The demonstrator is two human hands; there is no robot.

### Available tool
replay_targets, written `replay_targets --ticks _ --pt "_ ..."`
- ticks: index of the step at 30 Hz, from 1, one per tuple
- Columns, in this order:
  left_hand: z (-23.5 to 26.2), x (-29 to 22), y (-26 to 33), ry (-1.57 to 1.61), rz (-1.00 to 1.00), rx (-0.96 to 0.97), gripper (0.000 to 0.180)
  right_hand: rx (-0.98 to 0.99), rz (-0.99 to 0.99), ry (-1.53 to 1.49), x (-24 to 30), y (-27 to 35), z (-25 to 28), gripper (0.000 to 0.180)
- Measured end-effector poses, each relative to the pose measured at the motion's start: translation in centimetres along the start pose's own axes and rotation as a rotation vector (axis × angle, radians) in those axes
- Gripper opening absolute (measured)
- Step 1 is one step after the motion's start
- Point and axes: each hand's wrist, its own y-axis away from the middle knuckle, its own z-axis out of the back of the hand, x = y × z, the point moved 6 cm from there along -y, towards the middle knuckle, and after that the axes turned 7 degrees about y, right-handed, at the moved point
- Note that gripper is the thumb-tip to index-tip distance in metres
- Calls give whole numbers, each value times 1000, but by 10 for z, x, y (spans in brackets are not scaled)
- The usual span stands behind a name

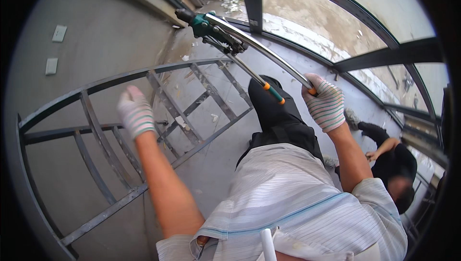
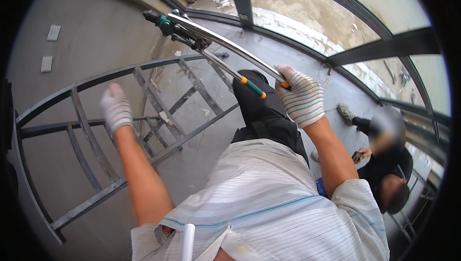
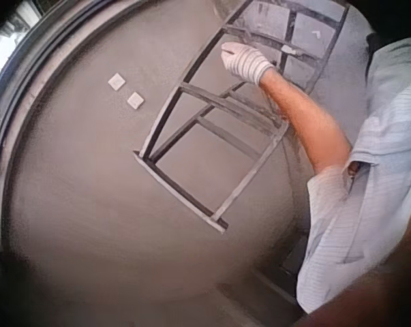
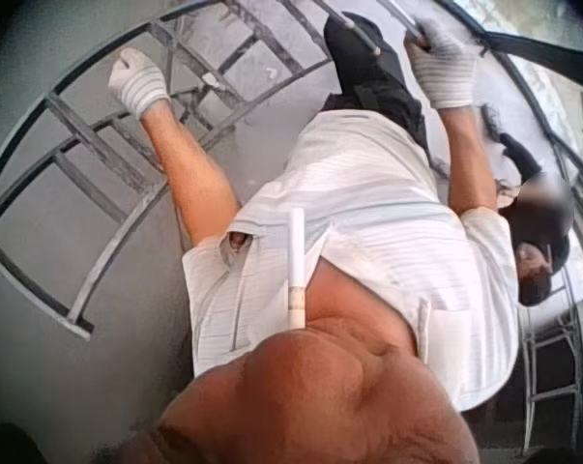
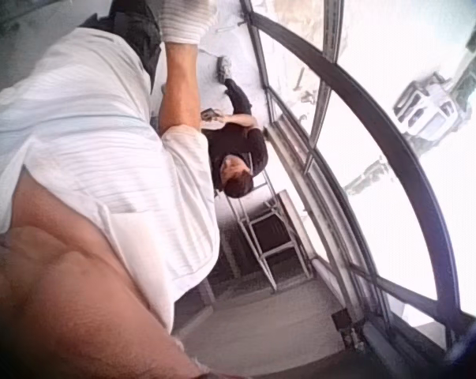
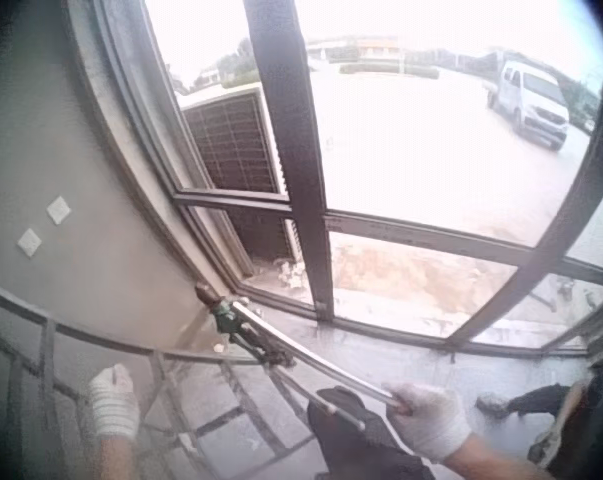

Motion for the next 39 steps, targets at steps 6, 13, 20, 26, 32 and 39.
replay_targets --ticks 6,13,20,26,32,39 --pt "-76 97 54 -290 283 227 64 87 -151 118 -70 76 24 35" --pt "-143 139 51 -511 275 372 89 280 -418 179 -135 154 18 27" --pt "-163 177 38 -165 366 531 60 256 -571 261 -159 235 24 23" --pt "-162 168 39 -134 361 504 55 178 -749 176 -142 316 22 26" --pt "-156 164 50 -101 358 530 59 245 -886 135 -125 361 43 32" --pt "-140 118 129 -162 302 544 62 215 -937 80 -137 410 62 31"
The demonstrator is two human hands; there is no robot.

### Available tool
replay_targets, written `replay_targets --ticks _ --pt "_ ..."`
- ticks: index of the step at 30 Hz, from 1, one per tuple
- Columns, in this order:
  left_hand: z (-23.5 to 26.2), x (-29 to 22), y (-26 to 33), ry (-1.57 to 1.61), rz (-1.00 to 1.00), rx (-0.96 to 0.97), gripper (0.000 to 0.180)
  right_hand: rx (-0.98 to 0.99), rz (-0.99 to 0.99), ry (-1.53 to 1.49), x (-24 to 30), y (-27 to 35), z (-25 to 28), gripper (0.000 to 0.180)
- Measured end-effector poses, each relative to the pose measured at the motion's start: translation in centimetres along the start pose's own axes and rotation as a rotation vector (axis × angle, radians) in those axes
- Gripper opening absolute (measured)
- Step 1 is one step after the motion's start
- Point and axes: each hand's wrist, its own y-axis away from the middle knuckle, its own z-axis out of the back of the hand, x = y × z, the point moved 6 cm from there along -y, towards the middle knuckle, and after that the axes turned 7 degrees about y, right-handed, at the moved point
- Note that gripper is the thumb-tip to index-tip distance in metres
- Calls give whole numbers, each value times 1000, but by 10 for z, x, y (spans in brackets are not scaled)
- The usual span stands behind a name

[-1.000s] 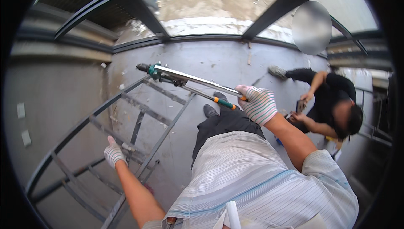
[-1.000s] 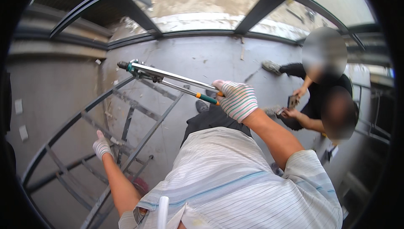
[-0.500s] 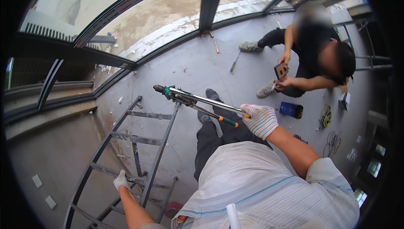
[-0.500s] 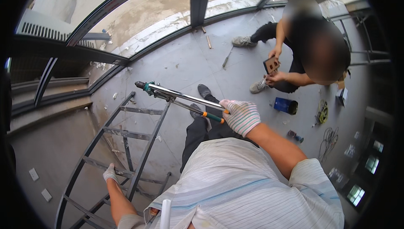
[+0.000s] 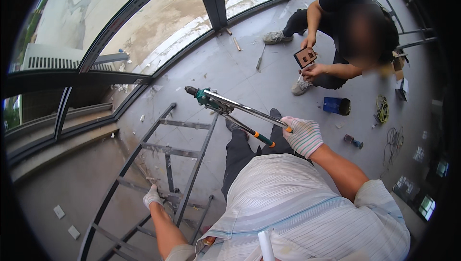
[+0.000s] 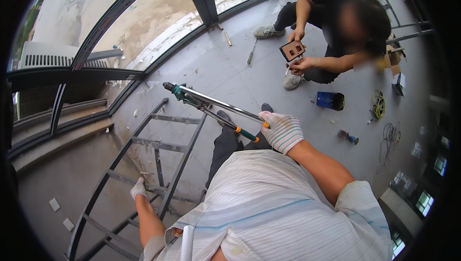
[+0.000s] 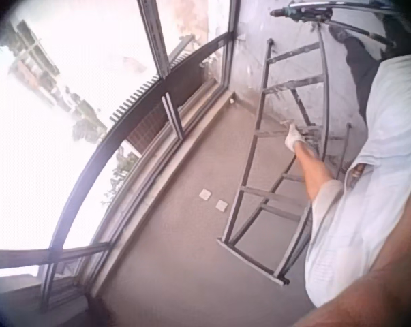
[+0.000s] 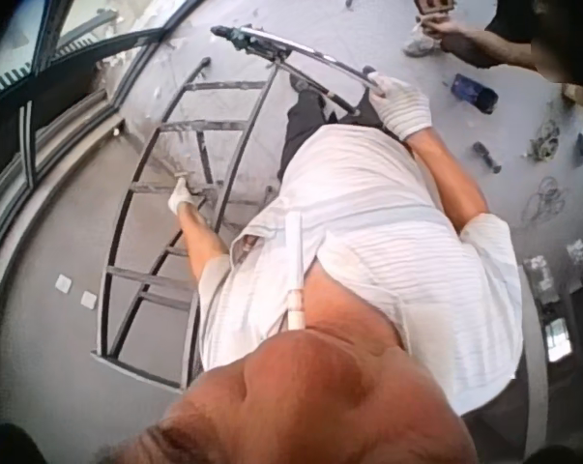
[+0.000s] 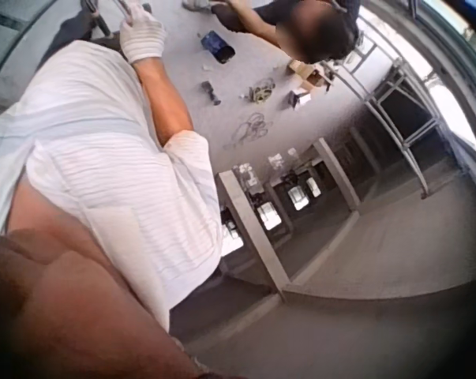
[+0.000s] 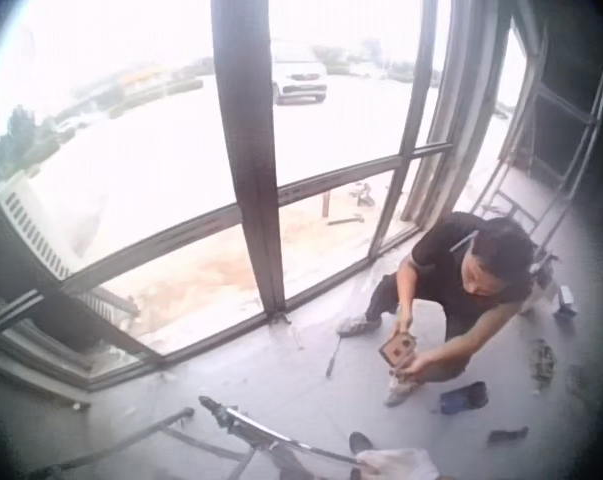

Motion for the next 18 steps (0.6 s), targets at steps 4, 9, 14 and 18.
replay_targets --ticks 4,9,14,18 --pt "-19 -1 40 -19 -49 -4 56 -66 78 -23 -37 7 2 28" --pt "-52 -33 129 -180 -87 27 39 -68 151 -21 -91 23 19 25" --pt "-89 -39 179 -343 -237 -31 60 -154 228 -59 -148 51 35 23" --pt "-116 -74 259 -462 -278 -17 66 -106 178 -89 -197 70 35 23"
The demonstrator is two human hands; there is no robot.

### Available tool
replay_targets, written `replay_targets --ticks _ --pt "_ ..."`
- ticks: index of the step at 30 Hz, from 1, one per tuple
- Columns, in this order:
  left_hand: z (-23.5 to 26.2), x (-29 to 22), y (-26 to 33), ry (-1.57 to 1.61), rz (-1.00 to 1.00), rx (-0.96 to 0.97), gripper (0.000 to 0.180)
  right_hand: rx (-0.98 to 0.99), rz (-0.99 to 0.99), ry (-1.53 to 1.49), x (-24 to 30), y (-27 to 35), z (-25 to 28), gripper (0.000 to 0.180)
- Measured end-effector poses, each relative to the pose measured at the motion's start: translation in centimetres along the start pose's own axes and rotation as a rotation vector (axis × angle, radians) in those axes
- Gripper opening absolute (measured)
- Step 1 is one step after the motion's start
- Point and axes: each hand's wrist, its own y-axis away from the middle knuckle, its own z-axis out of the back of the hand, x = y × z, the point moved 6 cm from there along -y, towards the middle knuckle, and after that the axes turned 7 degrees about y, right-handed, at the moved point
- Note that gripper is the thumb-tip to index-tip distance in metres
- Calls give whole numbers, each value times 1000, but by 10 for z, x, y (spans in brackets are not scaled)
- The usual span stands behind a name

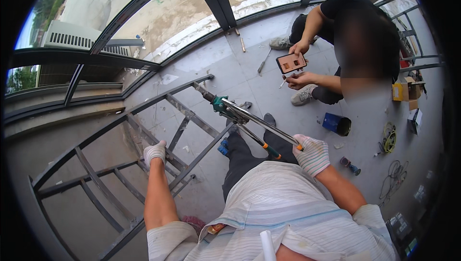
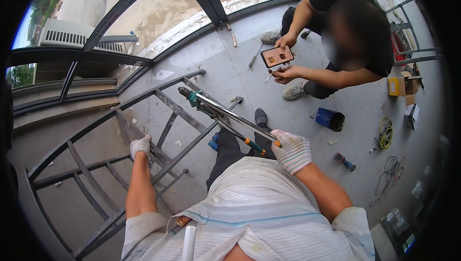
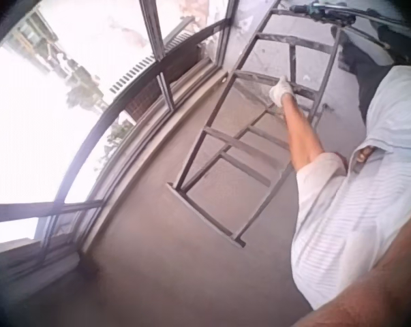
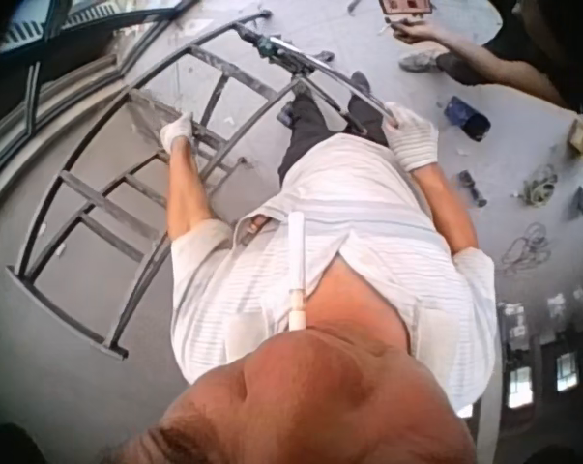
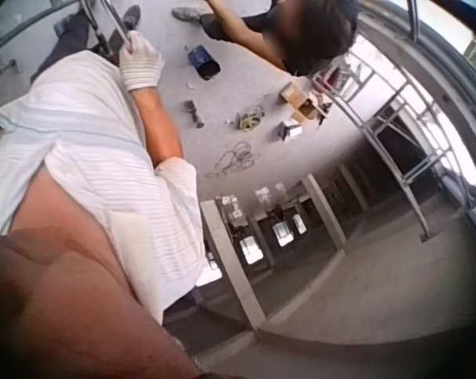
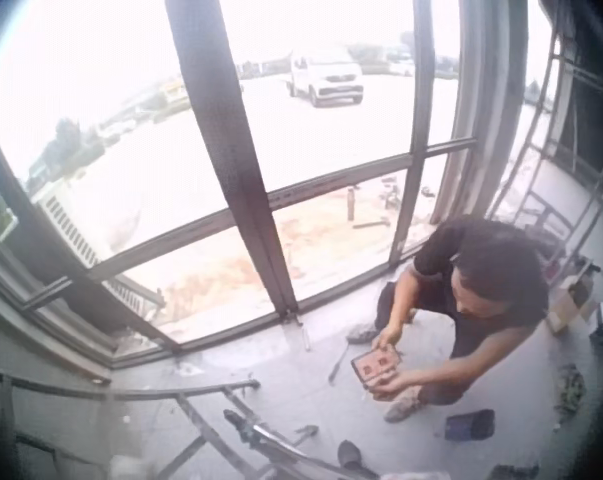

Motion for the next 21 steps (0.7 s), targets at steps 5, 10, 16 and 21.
replay_targets --ticks 5,10,16,21 --pt "-5 -59 62 -121 -45 3 73 -28 -48 -58 -43 30 4 23" --pt "-8 -103 96 -149 -106 22 74 -148 -53 -132 -63 46 18 24" --pt "-11 -136 114 -124 -115 60 62 -201 -99 -171 -84 52 10 27" --pt "-11 -150 119 -136 -171 61 61 -152 -146 -196 -91 50 11 28"
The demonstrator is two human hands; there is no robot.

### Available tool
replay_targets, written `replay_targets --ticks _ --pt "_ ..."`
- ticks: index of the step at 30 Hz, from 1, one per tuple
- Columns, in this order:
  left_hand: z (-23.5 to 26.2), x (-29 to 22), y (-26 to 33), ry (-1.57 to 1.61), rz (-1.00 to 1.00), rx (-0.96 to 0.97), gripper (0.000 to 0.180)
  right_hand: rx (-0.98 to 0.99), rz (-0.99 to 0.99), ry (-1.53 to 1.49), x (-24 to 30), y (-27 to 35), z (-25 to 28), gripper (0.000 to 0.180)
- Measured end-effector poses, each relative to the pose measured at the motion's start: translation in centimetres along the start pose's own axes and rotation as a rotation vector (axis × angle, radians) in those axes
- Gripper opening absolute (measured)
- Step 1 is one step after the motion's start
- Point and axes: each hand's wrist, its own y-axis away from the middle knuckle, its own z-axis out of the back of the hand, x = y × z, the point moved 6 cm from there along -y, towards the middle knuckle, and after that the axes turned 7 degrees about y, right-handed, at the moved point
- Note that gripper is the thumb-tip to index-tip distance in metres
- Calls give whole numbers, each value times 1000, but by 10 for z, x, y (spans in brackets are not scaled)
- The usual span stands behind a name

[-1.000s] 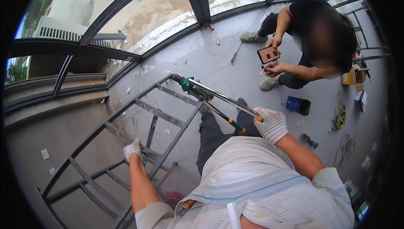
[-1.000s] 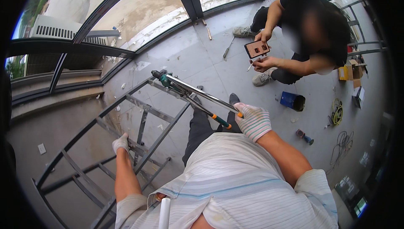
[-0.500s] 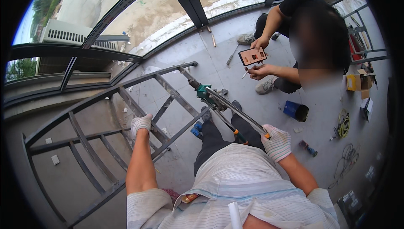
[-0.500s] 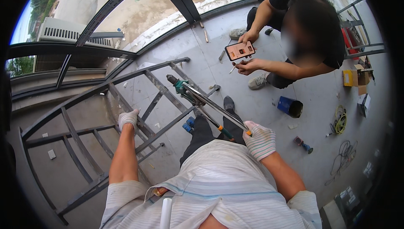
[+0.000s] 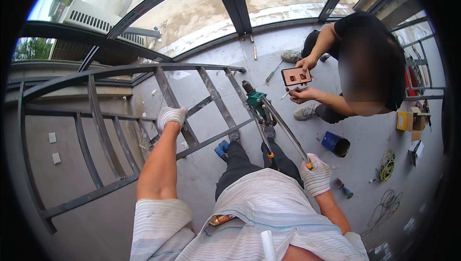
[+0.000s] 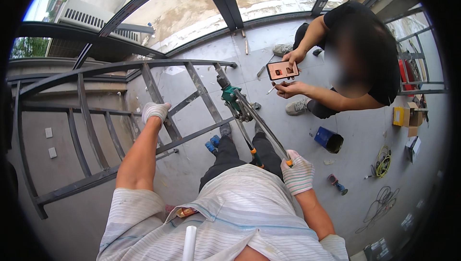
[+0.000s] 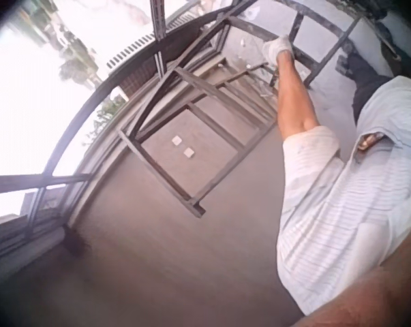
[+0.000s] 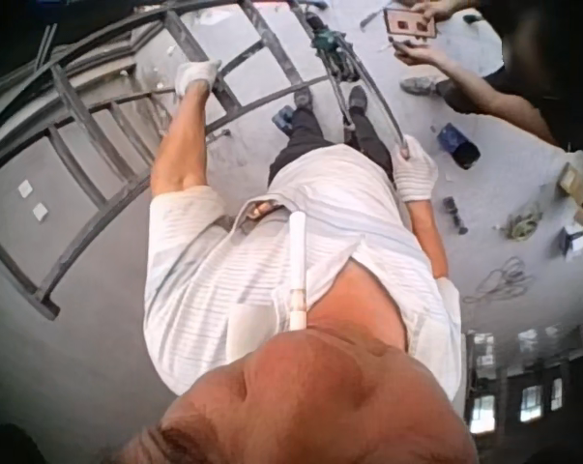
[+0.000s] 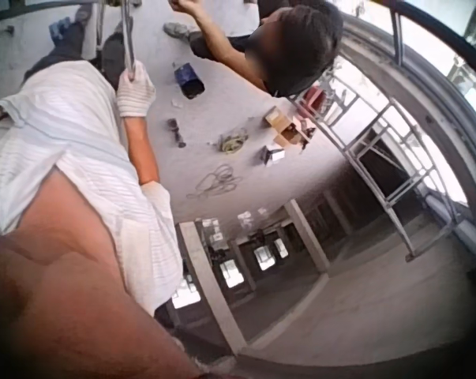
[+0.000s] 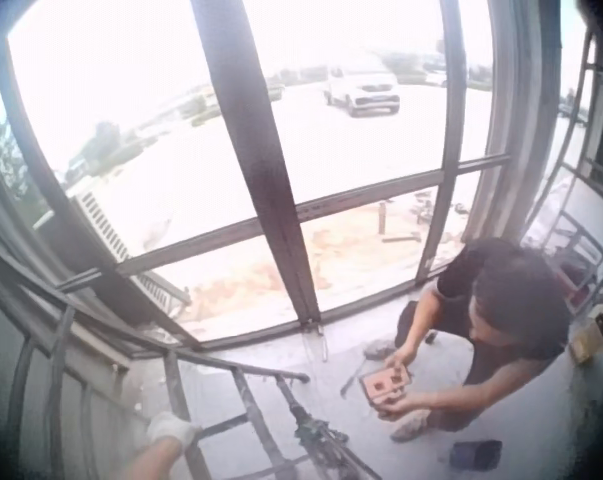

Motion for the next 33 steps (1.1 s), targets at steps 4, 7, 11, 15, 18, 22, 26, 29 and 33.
replay_targets --ticks 4,7,11,15,18,22,26,29,33 --pt "2 -14 10 -14 -26 19 60 19 -11 -14 2 -8 5 27" --pt "7 -22 17 -6 -27 35 61 55 -29 -50 1 -13 6 27" --pt "10 -31 18 -41 -75 27 62 18 10 -42 -3 -15 9 27" --pt "7 -37 20 -43 -87 37 61 -9 5 -109 -2 -17 15 24" --pt "7 -36 29 -43 -93 23 60 -24 4 -110 -10 -23 24 23" --pt "8 -31 38 -48 -85 -16 57 -46 17 -127 0 -41 46 21" --pt "4 -28 33 -56 -95 -27 57 -75 21 -218 13 -52 58 18" --pt "2 -27 34 -43 -90 -10 58 -72 14 -265 25 -55 62 17" --pt "6 -31 37 -12 -100 -12 57 -134 89 -292 43 -58 77 14"
